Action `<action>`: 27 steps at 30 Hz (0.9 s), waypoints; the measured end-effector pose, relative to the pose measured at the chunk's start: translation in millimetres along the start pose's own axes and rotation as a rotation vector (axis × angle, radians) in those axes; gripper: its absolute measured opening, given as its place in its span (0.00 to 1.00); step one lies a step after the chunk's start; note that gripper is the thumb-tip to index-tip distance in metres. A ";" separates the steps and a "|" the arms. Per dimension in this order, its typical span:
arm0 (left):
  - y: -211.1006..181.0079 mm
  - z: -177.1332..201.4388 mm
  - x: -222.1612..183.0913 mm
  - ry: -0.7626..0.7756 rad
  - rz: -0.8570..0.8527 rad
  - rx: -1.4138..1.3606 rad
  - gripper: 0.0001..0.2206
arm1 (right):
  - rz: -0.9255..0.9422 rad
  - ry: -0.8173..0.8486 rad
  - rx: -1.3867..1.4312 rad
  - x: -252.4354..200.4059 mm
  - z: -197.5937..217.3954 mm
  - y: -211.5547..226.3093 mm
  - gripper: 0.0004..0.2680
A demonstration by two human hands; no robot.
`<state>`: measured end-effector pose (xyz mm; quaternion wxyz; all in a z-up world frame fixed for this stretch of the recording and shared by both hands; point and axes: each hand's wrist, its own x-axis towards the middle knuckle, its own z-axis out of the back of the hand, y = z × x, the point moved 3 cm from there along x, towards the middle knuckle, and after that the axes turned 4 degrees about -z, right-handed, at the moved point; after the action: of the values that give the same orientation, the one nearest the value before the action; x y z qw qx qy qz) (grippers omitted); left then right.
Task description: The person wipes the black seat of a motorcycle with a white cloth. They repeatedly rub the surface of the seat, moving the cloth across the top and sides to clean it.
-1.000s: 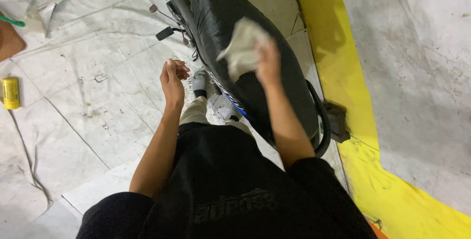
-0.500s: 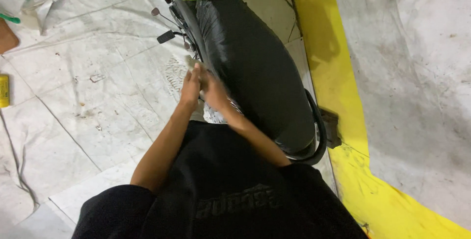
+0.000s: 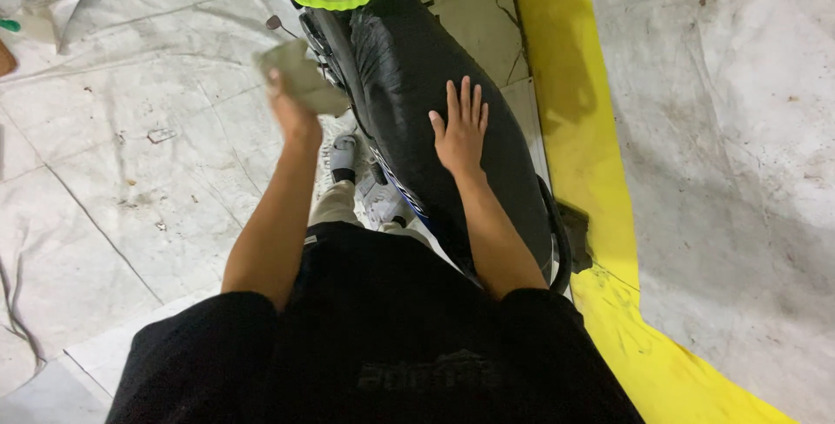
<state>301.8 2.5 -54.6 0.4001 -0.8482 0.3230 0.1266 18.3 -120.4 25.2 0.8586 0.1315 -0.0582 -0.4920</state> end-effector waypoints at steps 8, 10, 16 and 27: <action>74.2 -93.9 -48.7 0.519 -0.596 1.190 0.29 | -0.002 -0.051 -0.016 -8.4 -3.1 9.7 0.22; 77.5 -95.8 -50.8 0.487 -0.618 1.196 0.33 | 0.012 -0.062 -0.030 -1.3 -0.9 6.1 0.22; 73.9 -78.5 -37.2 0.460 -0.593 1.166 0.34 | 0.003 -0.069 -0.069 0.2 0.9 11.3 0.23; 68.5 -41.2 -27.1 0.195 -0.374 1.135 0.25 | -0.041 0.013 -0.061 -2.8 1.0 7.7 0.24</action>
<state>234.9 -48.9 -56.0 0.7742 -0.5522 0.2208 -0.2165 23.1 -114.4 28.4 0.8523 0.1098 -0.0349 -0.5102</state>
